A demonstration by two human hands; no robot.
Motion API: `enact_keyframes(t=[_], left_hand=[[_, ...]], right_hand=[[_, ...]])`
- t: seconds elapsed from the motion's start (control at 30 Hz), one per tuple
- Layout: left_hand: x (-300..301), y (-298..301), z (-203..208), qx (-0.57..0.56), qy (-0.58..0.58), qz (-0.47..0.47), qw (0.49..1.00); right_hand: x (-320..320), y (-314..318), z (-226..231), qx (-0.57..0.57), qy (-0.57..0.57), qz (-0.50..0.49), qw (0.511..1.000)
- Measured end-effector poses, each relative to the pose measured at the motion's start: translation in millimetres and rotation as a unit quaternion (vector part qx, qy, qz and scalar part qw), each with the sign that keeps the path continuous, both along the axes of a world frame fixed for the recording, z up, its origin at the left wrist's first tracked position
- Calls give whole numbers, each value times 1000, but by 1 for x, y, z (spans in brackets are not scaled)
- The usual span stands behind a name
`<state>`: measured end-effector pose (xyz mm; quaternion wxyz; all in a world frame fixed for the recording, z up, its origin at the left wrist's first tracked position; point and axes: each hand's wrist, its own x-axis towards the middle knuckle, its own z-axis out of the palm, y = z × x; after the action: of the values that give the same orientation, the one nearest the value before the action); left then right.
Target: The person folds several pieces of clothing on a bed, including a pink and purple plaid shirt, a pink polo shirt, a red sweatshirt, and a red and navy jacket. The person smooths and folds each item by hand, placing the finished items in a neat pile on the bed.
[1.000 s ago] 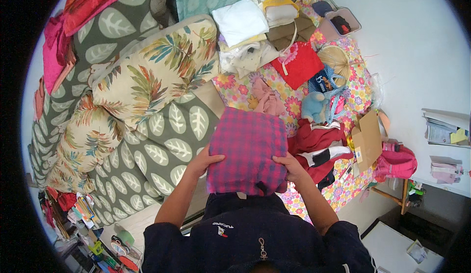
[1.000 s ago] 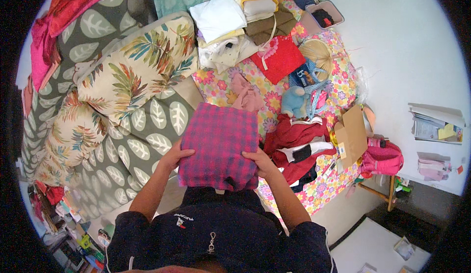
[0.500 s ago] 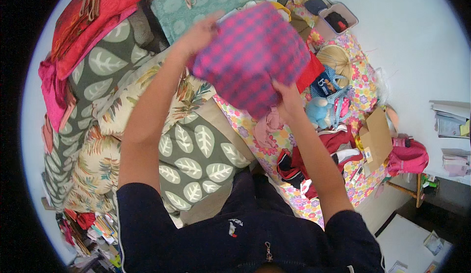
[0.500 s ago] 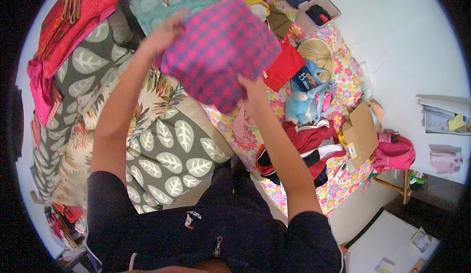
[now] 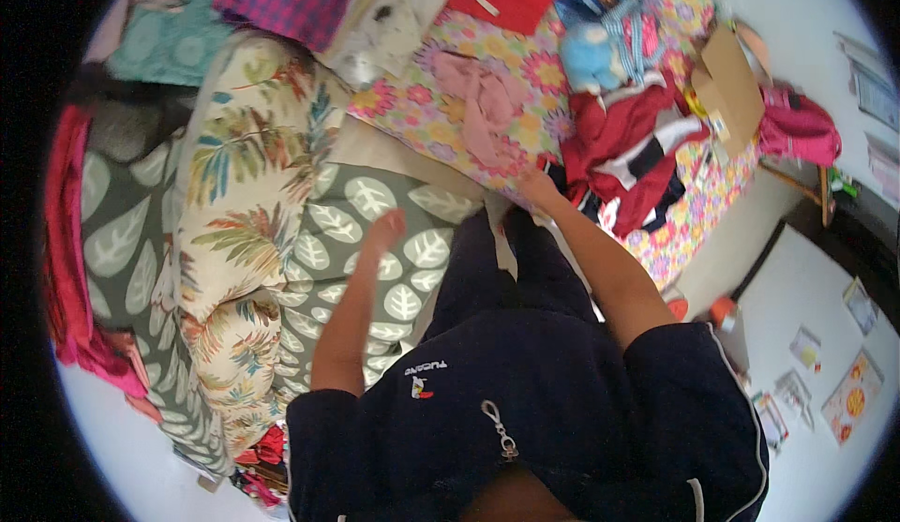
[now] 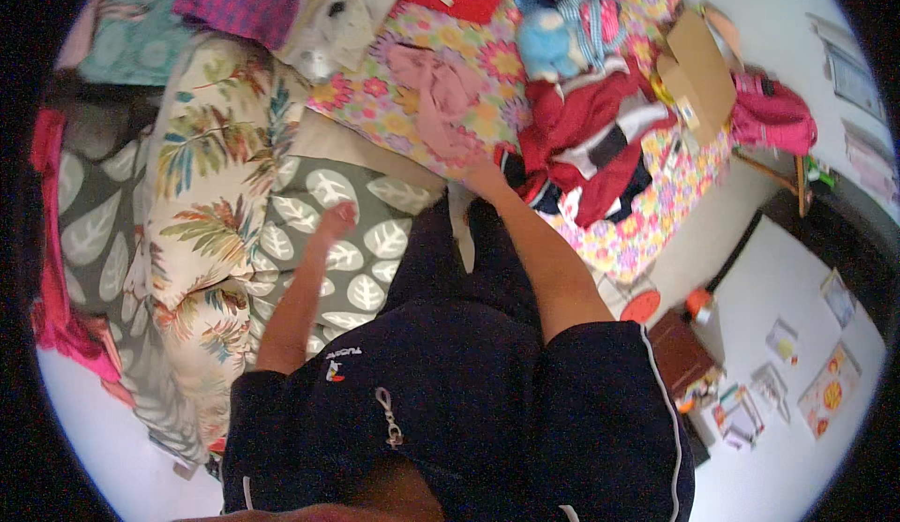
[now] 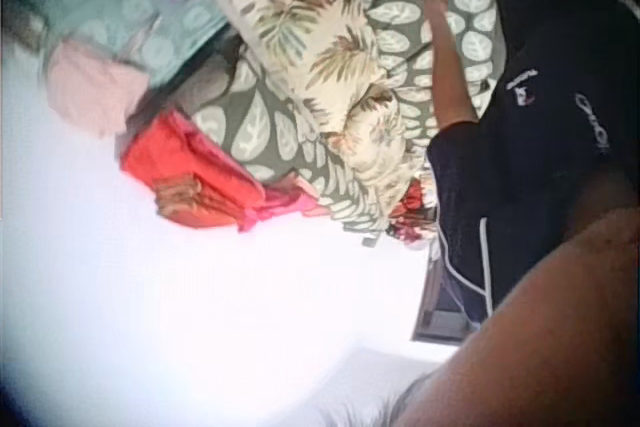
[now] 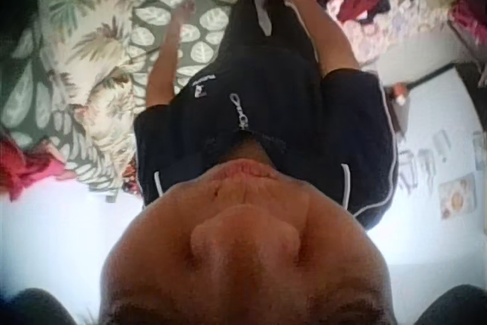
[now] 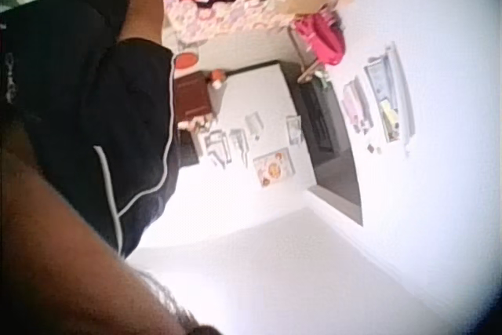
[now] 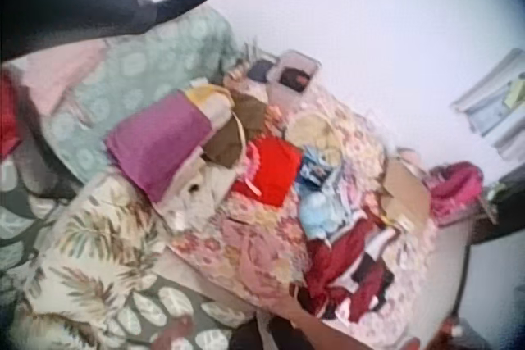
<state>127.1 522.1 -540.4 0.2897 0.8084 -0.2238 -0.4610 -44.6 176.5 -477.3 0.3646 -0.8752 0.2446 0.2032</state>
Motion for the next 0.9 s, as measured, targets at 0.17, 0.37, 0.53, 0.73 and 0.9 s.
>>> enact_keyframes(t=[0.17, 0.37, 0.53, 0.73, 0.9], left_hand=[[-156, -15, 20, 138, 281, -97, 945], [-85, 7, -2, 179, 243, 71, 951], [-42, -114, 47, 45, 160, 224, 960], [-110, -173, 43, 98, 201, 186, 957], [-223, -227, 46, 105, 294, 102, 944]], right_hand=[[-331, -17, -51, -49, 298, 18, 953], [-260, 22, -49, 129, 190, -181, 956], [-217, -6, -43, 143, -21, -517, 844], [-264, -107, -68, 266, -71, -764, 584], [-267, -182, -107, 177, -112, -774, 598]])
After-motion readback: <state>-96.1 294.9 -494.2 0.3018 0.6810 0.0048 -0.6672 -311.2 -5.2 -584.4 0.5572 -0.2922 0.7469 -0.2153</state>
